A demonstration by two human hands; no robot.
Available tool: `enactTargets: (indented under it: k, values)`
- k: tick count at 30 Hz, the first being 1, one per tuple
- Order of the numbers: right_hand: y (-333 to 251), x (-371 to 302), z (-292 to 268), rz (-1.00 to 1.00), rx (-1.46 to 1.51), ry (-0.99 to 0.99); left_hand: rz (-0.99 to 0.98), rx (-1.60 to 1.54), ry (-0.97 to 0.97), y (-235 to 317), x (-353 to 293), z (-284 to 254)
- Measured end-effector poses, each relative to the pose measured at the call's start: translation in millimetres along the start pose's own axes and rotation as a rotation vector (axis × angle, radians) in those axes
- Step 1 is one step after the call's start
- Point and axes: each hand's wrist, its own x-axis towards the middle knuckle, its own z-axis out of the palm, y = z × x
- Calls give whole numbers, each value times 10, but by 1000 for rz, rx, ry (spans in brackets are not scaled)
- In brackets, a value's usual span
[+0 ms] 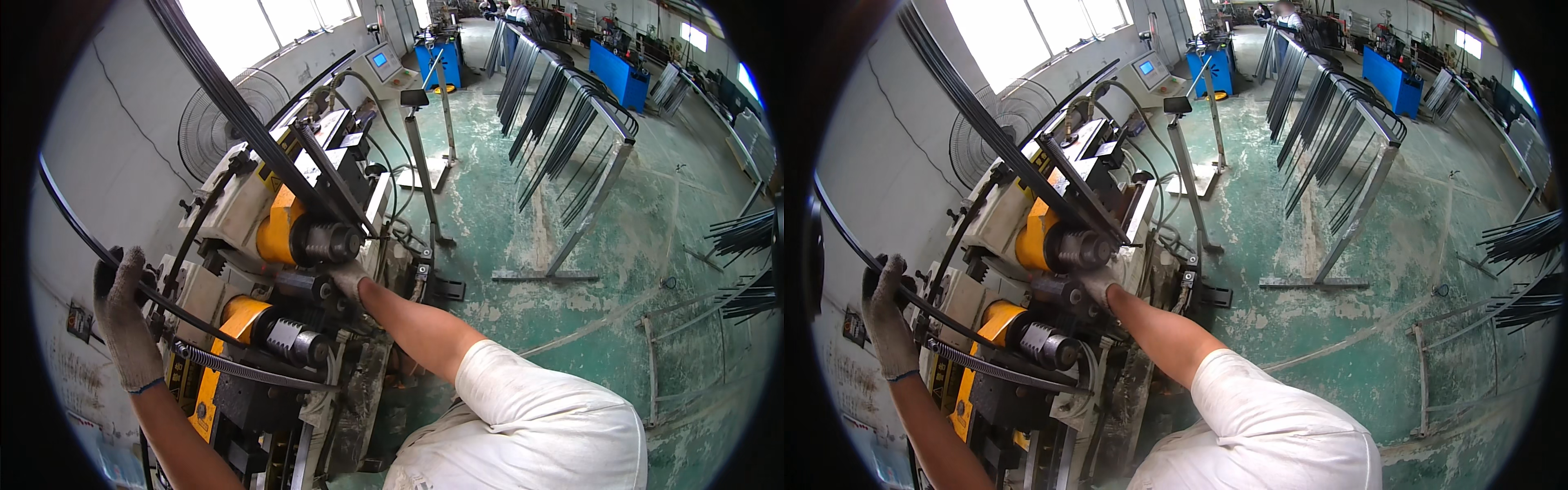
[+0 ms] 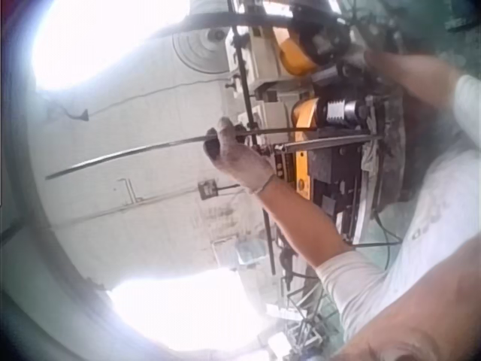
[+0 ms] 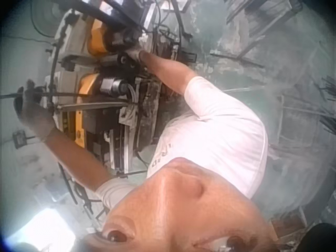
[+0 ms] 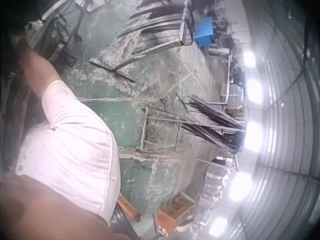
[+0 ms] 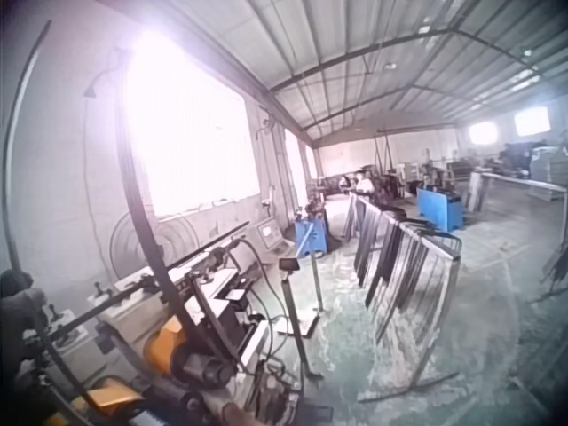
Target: The person repeatedly picks up straight metal rods, feeds them into a bending machine, and removes the bent rods to place them on a nearby rack. The process is repeated continuously throughout the clip.
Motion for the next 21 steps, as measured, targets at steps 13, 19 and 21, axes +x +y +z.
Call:
enactTargets:
  k: [13,19,21]
  values:
    - [165,-81,-87,-11,-382,-55,-144,-102,-120,-499,-131,-144]
    - [183,-119,-93,199,-187,-27,-218,-149,-274,-454,-211,-315]
    - [259,-57,-136,136,-207,-59,-219,-188,-261,-465,-251,-309]
